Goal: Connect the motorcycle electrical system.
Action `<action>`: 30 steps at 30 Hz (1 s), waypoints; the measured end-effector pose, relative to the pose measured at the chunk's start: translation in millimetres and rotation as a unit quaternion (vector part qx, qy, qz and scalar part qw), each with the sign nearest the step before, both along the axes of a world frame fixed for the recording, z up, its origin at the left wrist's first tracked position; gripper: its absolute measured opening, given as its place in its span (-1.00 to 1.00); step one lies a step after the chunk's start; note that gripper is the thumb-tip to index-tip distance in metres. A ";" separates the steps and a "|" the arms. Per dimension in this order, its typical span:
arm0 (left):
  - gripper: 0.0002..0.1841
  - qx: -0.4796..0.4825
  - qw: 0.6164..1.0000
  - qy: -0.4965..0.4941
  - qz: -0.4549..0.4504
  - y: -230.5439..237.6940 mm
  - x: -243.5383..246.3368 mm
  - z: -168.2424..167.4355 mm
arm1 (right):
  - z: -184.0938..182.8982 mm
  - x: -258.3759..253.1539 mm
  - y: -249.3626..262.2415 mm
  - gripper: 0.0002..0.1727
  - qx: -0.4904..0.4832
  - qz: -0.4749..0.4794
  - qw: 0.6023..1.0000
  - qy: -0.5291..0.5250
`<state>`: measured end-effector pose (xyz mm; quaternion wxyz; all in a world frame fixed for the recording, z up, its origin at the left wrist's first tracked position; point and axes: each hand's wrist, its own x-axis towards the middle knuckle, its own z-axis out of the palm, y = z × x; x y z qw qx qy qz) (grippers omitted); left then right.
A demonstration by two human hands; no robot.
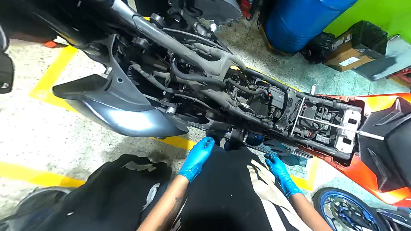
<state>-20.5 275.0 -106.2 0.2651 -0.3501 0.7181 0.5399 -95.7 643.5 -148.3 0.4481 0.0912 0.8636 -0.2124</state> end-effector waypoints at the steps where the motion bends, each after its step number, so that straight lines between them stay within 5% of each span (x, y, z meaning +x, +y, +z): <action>1: -0.59 -0.003 1.000 -0.002 -0.004 -0.4 2.0 -1.0 | -2.0 -1.0 0.2 -0.60 -0.003 -0.002 1.000 0.000; 8: -0.60 -0.102 0.992 0.024 -0.076 9.0 2.3 11.8 | 42.0 -31.7 -49.4 -0.61 -0.091 0.035 0.994 0.042; 11: -0.66 -0.201 0.952 0.185 -0.139 23.0 -29.0 28.9 | 74.8 -62.7 -91.4 -0.68 -0.198 0.001 0.964 0.177; 14: -0.70 -0.281 0.873 0.343 -0.203 34.6 -100.5 30.6 | 79.2 -114.6 -132.8 -0.64 -0.176 -0.004 0.950 0.259; 18: -0.50 -0.300 0.832 0.220 -0.412 31.6 -198.5 20.9 | 73.1 -164.7 -172.1 -0.55 -0.043 0.076 0.986 0.145; 22: -0.60 -0.277 0.798 0.111 -0.524 30.2 -233.9 7.8 | 68.3 -179.5 -190.8 -0.62 0.029 0.187 0.979 0.081; 30: -0.74 -0.298 0.751 0.224 -0.546 27.9 -231.3 -2.3 | 39.6 -200.7 -165.1 -0.61 -0.131 0.114 0.985 0.012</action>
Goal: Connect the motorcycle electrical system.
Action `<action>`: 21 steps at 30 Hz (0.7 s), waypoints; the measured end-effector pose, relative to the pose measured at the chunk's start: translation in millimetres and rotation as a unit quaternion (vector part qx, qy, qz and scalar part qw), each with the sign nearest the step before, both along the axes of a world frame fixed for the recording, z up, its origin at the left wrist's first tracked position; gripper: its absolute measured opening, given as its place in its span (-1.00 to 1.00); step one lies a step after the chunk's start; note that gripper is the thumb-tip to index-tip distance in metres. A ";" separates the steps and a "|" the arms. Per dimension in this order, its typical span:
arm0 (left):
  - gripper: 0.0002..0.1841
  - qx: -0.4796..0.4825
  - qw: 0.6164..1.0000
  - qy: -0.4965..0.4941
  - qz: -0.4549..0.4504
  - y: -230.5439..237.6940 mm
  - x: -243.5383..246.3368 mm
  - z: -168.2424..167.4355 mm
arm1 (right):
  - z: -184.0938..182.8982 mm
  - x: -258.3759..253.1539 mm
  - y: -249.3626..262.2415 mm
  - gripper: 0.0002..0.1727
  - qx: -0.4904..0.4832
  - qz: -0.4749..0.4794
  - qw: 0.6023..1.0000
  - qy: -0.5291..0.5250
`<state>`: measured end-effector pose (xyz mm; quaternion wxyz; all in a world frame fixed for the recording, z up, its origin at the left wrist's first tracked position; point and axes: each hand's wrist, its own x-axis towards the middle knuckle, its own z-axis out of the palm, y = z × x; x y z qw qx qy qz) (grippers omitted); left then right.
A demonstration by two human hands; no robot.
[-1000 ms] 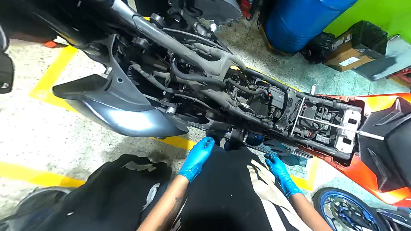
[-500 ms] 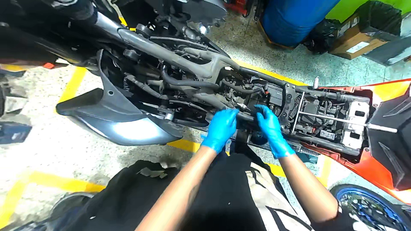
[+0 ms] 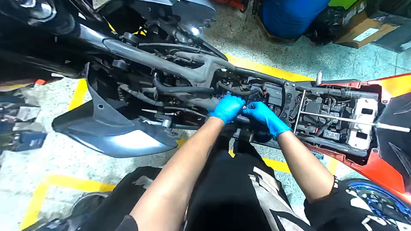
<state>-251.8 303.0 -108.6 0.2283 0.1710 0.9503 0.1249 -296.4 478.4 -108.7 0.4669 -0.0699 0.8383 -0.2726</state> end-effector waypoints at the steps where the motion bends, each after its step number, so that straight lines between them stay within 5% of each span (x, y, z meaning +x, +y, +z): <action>1: -0.73 0.001 1.000 0.007 0.003 0.5 2.0 -0.4 | 2.7 -3.0 2.3 -0.62 -0.025 0.003 0.999 -0.027; 9: -0.77 0.012 0.999 0.034 0.009 3.3 1.6 -4.6 | 7.1 -16.0 10.9 -0.55 -0.085 0.021 0.992 -0.090; 16: -0.79 0.020 0.997 0.073 -0.001 2.9 4.4 -10.8 | 1.1 -13.7 -0.6 -0.58 -0.026 -0.049 0.994 -0.097; 21: -0.77 0.012 0.998 0.058 -0.005 4.0 3.3 -4.0 | -8.6 -6.6 -4.9 -0.41 0.052 -0.046 0.997 -0.026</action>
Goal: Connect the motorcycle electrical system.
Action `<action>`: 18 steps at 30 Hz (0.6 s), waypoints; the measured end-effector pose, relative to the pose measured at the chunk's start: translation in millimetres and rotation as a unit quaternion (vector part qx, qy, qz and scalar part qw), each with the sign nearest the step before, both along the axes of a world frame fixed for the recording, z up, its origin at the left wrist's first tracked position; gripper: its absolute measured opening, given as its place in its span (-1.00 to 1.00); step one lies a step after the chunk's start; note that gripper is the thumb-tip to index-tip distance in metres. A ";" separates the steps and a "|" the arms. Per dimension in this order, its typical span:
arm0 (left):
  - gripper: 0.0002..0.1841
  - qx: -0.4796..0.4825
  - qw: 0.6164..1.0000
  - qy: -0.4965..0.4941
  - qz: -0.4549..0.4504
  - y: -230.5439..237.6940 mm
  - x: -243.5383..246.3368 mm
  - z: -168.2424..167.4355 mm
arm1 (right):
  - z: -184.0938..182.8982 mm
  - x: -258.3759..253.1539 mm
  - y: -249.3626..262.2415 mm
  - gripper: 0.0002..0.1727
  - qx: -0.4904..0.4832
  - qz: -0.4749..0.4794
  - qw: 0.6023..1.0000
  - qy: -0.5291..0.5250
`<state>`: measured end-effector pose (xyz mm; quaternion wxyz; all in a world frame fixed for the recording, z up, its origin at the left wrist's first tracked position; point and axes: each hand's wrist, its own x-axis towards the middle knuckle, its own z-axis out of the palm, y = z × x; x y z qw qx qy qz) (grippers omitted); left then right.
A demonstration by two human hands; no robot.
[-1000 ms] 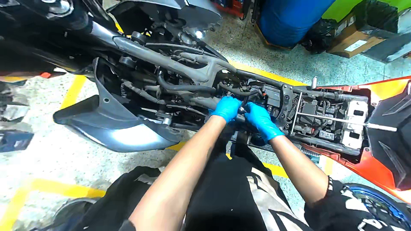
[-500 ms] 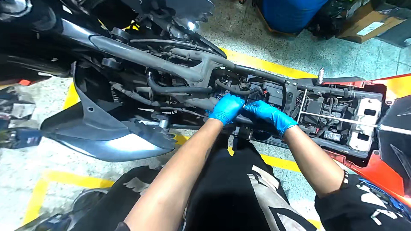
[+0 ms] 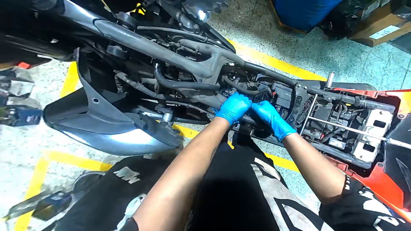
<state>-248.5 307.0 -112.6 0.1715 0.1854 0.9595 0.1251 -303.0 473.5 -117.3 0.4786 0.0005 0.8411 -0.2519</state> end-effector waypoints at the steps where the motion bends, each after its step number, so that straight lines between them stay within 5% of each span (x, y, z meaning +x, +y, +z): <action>1: -0.77 0.004 1.000 -0.006 0.001 -0.8 -0.7 0.0 | 3.8 0.8 -1.9 -0.38 0.014 0.012 1.000 0.009; 7: -0.77 0.027 0.998 -0.035 0.035 -3.0 -2.4 -0.3 | 15.9 10.6 -2.1 -0.35 0.031 0.023 0.998 0.042; 11: -0.77 0.017 0.995 -0.063 0.073 -0.2 -5.0 6.9 | 14.1 32.0 24.5 -0.46 -0.115 -0.028 0.986 0.115; 14: -0.74 0.053 0.997 0.024 0.040 0.9 -0.7 -4.2 | 1.4 37.2 38.3 -0.41 -0.208 -0.053 0.966 0.146; 18: -0.50 0.110 0.981 0.158 -0.008 10.7 15.4 -21.5 | -5.4 51.6 29.2 -0.44 -0.156 -0.051 0.942 0.292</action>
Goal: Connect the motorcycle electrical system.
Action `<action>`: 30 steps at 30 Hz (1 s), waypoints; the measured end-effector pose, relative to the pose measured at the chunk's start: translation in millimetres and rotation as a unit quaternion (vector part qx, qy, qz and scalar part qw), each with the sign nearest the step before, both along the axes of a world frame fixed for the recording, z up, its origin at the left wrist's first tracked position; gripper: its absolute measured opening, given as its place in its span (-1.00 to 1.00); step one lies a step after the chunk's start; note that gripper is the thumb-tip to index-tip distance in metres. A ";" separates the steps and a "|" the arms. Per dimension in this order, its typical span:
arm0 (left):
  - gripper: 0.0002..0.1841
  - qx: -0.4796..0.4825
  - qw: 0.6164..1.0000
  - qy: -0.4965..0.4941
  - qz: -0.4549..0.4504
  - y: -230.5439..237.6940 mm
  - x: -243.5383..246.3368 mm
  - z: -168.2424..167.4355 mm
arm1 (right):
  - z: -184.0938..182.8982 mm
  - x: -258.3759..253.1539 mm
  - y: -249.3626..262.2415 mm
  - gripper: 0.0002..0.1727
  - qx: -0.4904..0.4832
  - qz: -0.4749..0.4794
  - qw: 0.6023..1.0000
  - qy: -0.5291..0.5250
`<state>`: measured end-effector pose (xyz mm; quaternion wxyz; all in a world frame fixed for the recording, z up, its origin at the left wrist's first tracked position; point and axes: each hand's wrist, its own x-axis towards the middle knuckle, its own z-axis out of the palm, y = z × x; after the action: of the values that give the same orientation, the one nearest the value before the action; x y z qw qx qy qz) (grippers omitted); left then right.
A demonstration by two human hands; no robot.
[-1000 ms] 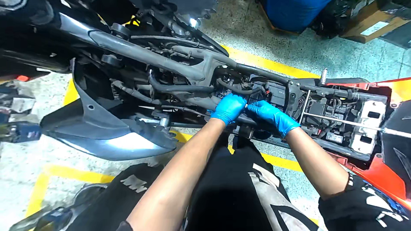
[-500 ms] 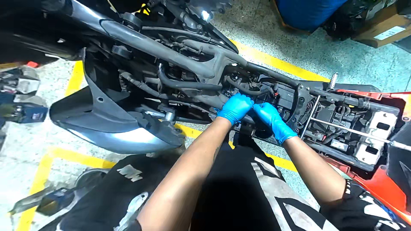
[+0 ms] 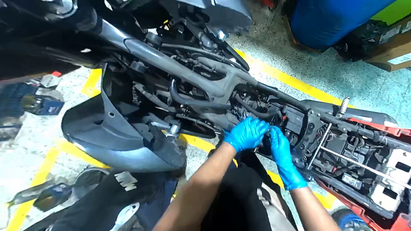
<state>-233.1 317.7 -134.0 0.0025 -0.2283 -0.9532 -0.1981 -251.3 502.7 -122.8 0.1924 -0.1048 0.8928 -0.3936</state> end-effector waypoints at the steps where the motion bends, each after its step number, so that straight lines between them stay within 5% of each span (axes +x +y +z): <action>1: -0.49 -0.007 1.000 0.009 0.010 2.4 0.9 -1.4 | -4.0 4.9 -4.8 -0.44 0.032 -0.008 0.998 0.054; 5: -0.48 -0.061 0.996 -0.052 0.029 5.3 -2.1 3.6 | -18.8 17.0 -20.6 -0.41 0.141 -0.011 0.961 0.238; 10: -0.47 -0.098 0.982 -0.161 0.013 5.2 -5.2 11.4 | -22.6 21.2 -22.2 -0.47 0.141 0.007 0.947 0.289; 19: -0.59 -0.112 0.990 -0.089 0.014 6.2 -0.4 9.4 | -19.6 20.7 -11.5 -0.54 0.037 0.009 0.972 0.230; 26: -0.55 -0.094 0.972 -0.214 -0.007 6.7 -10.4 19.6 | -18.5 16.4 -3.3 -0.54 -0.019 0.012 0.976 0.217; 30: -0.62 -0.068 0.981 -0.184 -0.004 3.3 -6.2 15.8 | -20.1 10.9 -1.2 -0.57 -0.086 -0.025 0.990 0.113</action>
<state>-239.3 321.0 -118.3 -0.1896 -0.1917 -0.9476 -0.1713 -240.4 501.5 -142.9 0.0702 -0.1423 0.8742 -0.4588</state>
